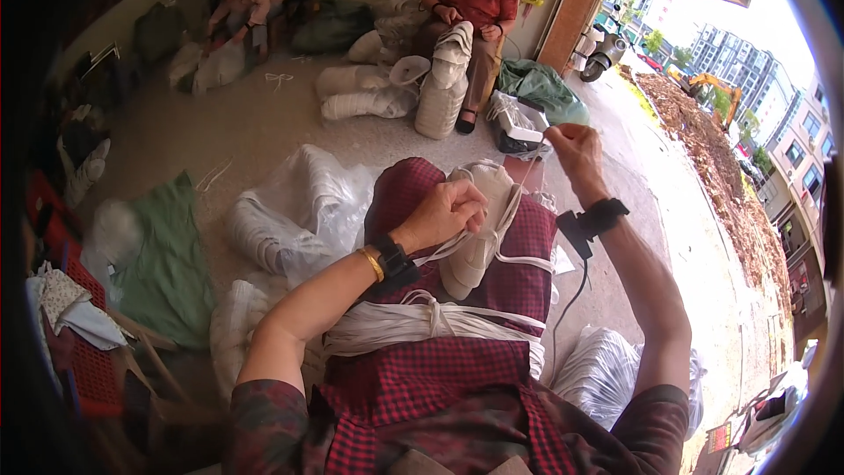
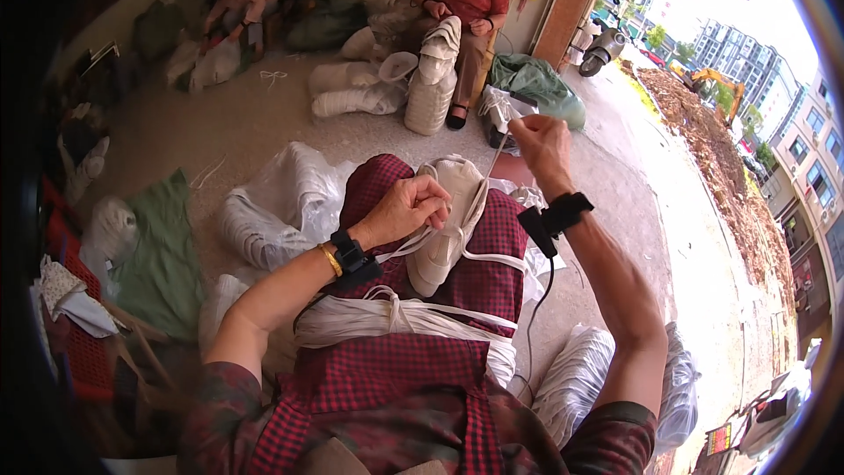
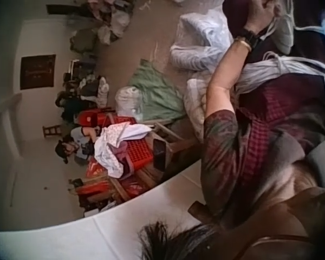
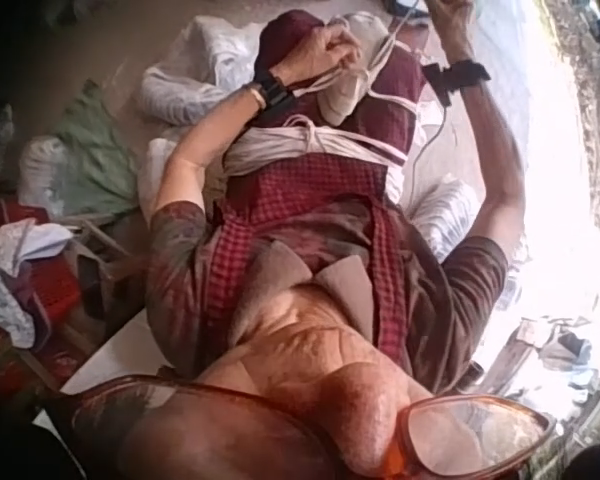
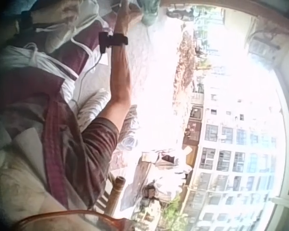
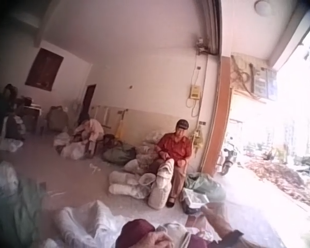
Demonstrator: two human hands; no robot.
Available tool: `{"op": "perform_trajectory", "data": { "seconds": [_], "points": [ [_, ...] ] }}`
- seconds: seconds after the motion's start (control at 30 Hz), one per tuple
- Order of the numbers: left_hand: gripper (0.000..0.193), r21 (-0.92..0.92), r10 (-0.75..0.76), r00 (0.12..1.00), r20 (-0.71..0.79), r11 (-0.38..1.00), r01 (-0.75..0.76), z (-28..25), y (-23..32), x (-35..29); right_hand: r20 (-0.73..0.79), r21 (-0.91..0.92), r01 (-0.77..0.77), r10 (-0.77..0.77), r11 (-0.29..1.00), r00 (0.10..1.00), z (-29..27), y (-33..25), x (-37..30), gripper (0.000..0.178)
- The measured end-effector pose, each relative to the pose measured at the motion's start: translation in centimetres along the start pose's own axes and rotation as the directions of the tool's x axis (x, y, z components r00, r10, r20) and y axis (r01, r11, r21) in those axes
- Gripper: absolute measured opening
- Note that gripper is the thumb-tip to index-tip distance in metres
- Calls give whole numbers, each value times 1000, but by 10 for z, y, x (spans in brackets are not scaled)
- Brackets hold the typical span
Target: Lacing a white sneaker while sitting in a shoe manufacturing workshop.
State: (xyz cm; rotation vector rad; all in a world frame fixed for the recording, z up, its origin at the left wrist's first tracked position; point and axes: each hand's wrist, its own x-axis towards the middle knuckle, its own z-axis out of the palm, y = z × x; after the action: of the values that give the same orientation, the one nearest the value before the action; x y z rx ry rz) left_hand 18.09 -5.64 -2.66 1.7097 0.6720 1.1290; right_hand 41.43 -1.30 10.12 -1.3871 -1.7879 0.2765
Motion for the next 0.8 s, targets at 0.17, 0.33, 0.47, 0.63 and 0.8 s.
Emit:
{"op": "perform_trajectory", "data": {
  "seconds": [0.17, 0.33, 0.47, 0.63, 0.8],
  "points": [
    [17, -336, -203, 970, -134, 930, 148, -1, 20, -2, 233, 273, 91, -157, 958, 960, 7, -13, -34, 25],
    [18, -693, -331, 943, -28, 687, 220, 21, 47, 10, 202, 530, 53, -187, 846, 961, 32, 1, -53, 23],
    [16, -778, -368, 928, 65, 563, 278, 19, 46, 10, 183, 579, 32, -168, 815, 969, 39, 4, -57, 23],
    [16, -729, -449, 892, 50, 594, 340, 25, 58, 5, 174, 571, 51, -182, 819, 968, 34, -7, -69, 22],
    [15, -562, -370, 923, 101, 744, 360, 21, 69, 1, 213, 611, 102, -287, 785, 934, 42, 5, -64, 24]
  ]
}}
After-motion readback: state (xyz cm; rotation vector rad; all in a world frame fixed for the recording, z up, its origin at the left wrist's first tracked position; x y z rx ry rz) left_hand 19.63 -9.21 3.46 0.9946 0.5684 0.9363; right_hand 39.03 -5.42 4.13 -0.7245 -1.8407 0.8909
